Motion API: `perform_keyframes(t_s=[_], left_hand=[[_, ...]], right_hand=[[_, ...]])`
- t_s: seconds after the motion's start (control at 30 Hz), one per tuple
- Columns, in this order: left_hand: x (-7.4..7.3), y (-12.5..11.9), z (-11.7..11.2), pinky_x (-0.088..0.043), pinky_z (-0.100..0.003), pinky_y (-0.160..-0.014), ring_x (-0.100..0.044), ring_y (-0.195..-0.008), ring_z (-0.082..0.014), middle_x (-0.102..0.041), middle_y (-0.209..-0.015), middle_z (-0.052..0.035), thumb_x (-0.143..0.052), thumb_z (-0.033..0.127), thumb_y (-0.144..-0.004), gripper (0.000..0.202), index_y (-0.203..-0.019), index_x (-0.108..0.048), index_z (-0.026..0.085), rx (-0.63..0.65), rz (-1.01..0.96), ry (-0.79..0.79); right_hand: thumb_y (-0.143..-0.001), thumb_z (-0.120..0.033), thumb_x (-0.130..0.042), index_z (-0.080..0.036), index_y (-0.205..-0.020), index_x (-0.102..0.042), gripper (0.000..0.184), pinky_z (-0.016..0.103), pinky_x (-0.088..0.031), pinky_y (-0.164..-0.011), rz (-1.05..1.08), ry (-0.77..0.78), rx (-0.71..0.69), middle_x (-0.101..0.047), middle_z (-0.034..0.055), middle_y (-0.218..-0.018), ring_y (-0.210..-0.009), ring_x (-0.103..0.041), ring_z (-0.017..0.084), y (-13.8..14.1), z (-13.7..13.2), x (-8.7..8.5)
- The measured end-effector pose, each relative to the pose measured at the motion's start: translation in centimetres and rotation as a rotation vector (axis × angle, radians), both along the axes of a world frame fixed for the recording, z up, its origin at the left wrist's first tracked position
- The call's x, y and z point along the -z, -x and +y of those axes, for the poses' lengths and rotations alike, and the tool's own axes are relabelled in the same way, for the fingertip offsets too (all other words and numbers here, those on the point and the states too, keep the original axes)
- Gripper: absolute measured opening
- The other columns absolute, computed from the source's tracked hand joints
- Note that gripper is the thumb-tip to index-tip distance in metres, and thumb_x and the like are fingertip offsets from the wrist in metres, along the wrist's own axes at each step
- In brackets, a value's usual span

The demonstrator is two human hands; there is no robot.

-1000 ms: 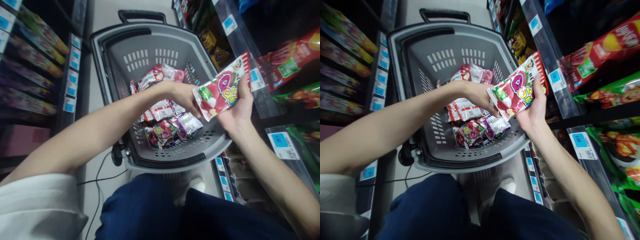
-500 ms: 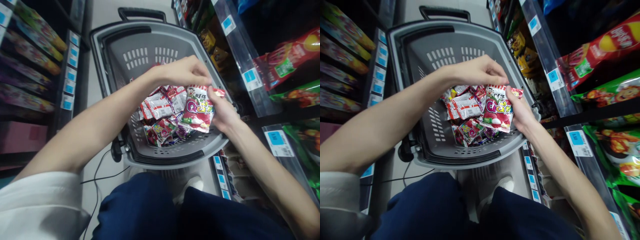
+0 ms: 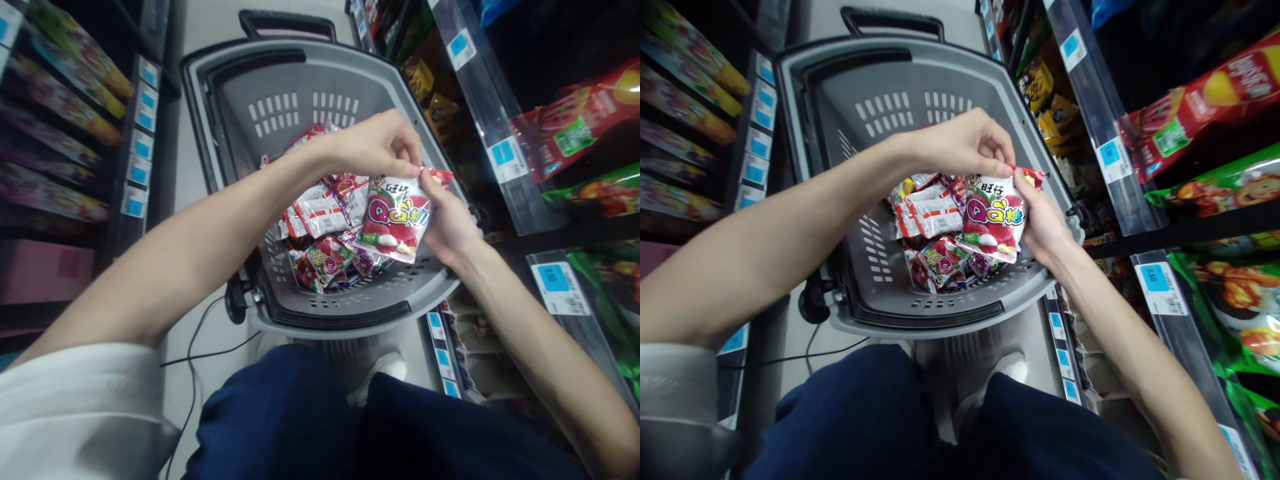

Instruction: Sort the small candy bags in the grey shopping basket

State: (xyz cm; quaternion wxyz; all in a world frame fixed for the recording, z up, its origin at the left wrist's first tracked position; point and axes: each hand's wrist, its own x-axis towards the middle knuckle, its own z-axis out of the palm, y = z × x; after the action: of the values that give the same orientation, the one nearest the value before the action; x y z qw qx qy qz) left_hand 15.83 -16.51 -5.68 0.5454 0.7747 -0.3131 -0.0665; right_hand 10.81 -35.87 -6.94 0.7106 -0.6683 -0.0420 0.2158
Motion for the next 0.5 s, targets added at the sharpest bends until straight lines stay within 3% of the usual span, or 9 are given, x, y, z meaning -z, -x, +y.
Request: perform_keyframes(t_s=[0.23, 0.4, 0.5], left_hand=[[0.49, -0.63, -0.58, -0.036, -0.03, -0.064, -0.048, -0.064, -0.0127, -0.061, -0.057, -0.0001, -0.069, 0.019, -0.078, 0.007, -0.073, -0.073, 0.021, -0.169, -0.058, 0.035], [0.31, -0.32, -0.83, -0.033, -0.027, -0.058, -0.048, -0.059, -0.0099, -0.061, -0.056, 0.0032, -0.065, 0.018, -0.079, 0.011, -0.071, -0.073, 0.021, -0.259, -0.079, 0.021], [-0.02, -0.01, -0.65, -0.033, -0.026, -0.055, -0.049, -0.056, -0.0088, -0.063, -0.059, 0.0018, -0.067, 0.015, -0.079, 0.009, -0.073, -0.074, 0.017, -0.247, -0.07, -0.004]], right_hand=[[-0.08, -0.051, -0.077, -0.026, -0.101, -0.073, 0.034, 0.057, -0.059, -0.099, 0.009, 0.027, -0.005, -0.078, 0.0033, -0.108, -0.12, -0.068, 0.033, -0.36, -0.03, -0.11], [-0.08, -0.049, -0.076, -0.024, -0.105, -0.074, 0.035, 0.059, -0.06, -0.096, -0.029, 0.053, 0.001, -0.078, 0.0042, -0.109, -0.116, -0.069, 0.033, -0.61, 0.17, -0.27], [-0.082, -0.049, -0.075, -0.024, -0.106, -0.075, 0.035, 0.058, -0.059, -0.096, -0.022, 0.062, -0.022, -0.079, 0.0045, -0.105, -0.113, -0.07, 0.033, -0.46, -0.02, -0.25]])
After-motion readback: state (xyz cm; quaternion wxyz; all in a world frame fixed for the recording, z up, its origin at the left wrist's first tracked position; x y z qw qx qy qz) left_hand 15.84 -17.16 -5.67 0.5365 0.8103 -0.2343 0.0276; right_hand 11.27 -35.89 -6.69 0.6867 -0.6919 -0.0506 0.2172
